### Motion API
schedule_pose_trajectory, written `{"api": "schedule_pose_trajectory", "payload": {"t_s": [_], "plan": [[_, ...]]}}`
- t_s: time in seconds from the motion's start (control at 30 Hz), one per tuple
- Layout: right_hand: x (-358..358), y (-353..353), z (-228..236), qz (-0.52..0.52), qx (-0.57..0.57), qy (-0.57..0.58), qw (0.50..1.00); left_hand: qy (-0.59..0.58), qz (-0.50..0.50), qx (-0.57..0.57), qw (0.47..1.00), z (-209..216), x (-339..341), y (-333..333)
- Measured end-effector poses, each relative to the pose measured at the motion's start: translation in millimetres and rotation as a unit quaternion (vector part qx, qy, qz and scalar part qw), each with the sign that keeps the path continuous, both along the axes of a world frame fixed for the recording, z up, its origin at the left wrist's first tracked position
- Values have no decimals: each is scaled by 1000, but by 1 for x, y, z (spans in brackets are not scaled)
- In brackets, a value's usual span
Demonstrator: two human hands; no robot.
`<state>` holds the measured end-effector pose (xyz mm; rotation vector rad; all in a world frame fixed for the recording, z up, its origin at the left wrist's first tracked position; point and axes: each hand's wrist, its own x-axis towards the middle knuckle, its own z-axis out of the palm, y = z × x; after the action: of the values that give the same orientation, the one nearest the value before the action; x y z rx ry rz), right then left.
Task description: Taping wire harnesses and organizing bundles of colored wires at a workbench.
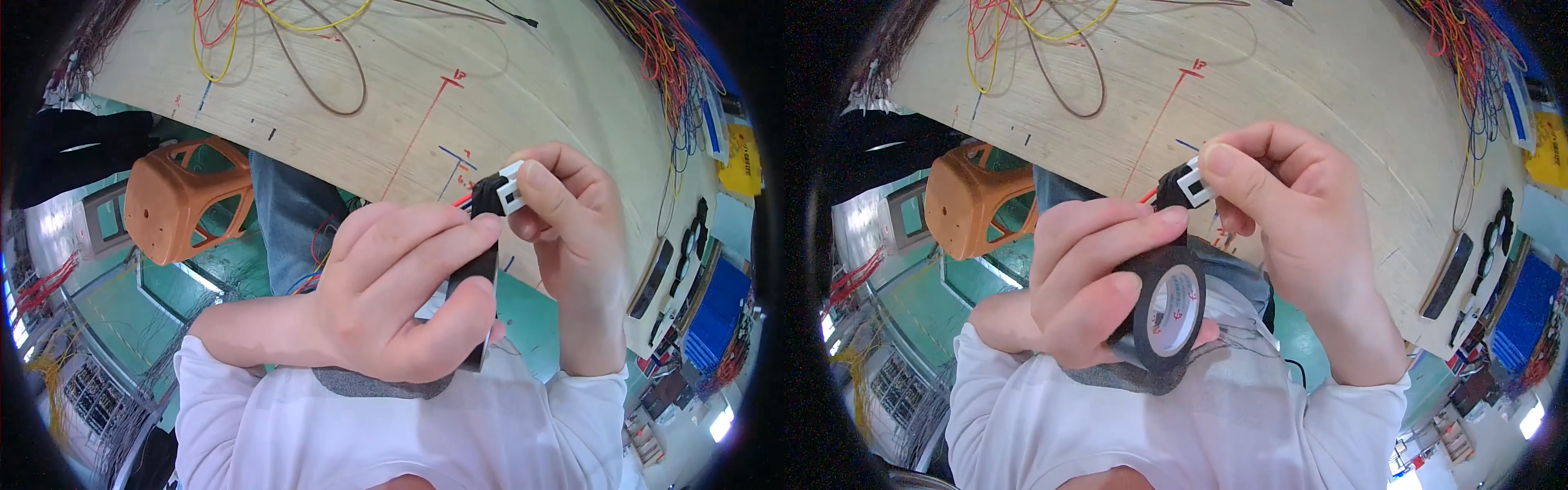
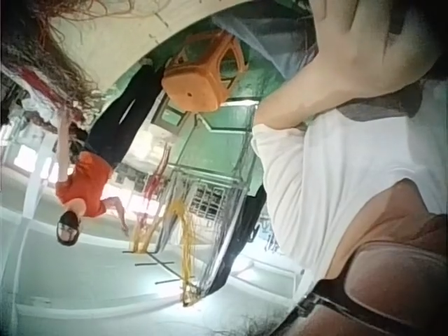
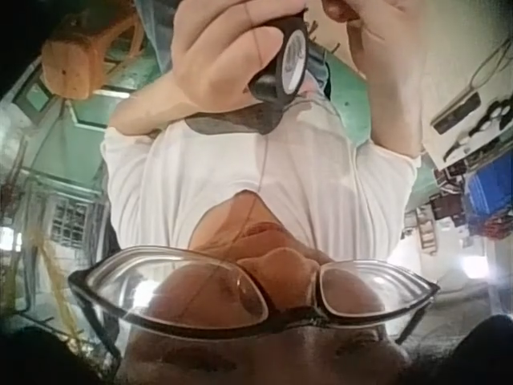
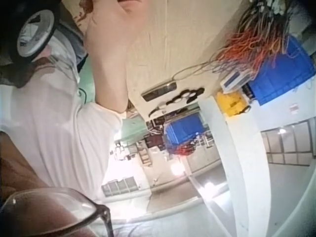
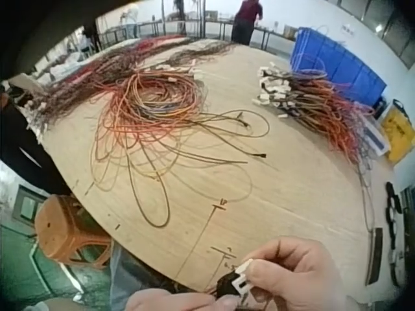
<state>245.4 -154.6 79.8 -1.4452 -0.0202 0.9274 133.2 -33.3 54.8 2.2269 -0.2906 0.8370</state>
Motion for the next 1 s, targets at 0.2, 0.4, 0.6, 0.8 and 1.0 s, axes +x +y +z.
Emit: {"api": "schedule_pose_trajectory", "payload": {"t_s": [0.2,0.4,0.6,0.8,1.0], "plan": [[-2,6,-3,-20,17,-3,1000,-6,30,-19,999,0,4,-9],[-4,13,-18,-65,50,0,997,-93,141,39,985,-19,21,-31],[-8,9,-18,-59,81,11,995,-20,122,-33,992,-7,18,-37],[-3,5,-21,-67,108,41,991,-34,98,102,989,-36,11,-34],[-9,2,-16,-72,110,-41,990,-142,3,60,988,-35,14,-12]]}}
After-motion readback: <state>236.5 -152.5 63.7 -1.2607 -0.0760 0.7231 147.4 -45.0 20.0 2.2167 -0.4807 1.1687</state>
